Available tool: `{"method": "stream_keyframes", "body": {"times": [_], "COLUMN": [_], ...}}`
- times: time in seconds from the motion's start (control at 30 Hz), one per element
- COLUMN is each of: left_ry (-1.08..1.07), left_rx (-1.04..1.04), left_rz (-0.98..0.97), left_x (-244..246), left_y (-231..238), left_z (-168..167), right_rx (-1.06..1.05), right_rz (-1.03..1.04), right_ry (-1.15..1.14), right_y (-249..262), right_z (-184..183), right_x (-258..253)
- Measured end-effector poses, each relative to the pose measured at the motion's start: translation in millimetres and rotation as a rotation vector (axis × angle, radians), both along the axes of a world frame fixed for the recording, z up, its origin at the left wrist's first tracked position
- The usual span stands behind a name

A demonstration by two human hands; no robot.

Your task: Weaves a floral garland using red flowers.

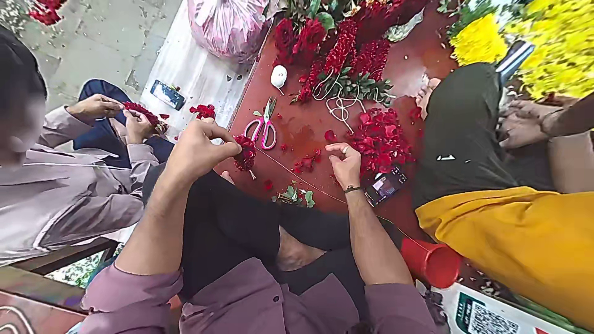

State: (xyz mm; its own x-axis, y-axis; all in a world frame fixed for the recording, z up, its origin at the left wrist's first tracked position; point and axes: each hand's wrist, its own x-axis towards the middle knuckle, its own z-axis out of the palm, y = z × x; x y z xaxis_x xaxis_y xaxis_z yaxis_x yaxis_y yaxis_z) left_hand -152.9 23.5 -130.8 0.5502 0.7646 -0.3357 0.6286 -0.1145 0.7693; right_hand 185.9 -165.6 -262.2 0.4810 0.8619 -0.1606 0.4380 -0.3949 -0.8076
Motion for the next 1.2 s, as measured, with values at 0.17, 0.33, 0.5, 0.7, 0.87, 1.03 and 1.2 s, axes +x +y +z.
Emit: {"method": "stream_keyframes", "body": {"times": [0.17,0.33,0.5,0.7,0.87,1.03,1.2], "left_ry": [0.027,0.042,0.04,0.034,0.052,0.026,0.095], "left_rx": [-0.01,-0.025,-0.051,-0.055,-0.039,-0.03,-0.007], "left_rz": [0.026,0.049,0.016,-0.008,0.019,0.011,0.003], "left_x": [-1,-1,1,4,-4,2,9], "left_y": [-4,-5,-3,-1,-5,-7,-15], "left_z": [3,4,4,7,6,7,15], "right_rx": [-0.075,-0.166,-0.414,-0.048,-0.187,-0.438,-0.251], "right_rz": [0.638,0.665,-0.063,0.855,1.015,0.025,0.323], "right_ry": [-0.424,-0.677,-0.688,-0.386,-0.3,-0.447,-0.538], "right_y": [1,2,-6,-4,14,12,28], "right_z": [-20,-42,-13,-7,-22,-13,-13], "right_x": [-46,-36,7,-93,-120,-46,-63]}}
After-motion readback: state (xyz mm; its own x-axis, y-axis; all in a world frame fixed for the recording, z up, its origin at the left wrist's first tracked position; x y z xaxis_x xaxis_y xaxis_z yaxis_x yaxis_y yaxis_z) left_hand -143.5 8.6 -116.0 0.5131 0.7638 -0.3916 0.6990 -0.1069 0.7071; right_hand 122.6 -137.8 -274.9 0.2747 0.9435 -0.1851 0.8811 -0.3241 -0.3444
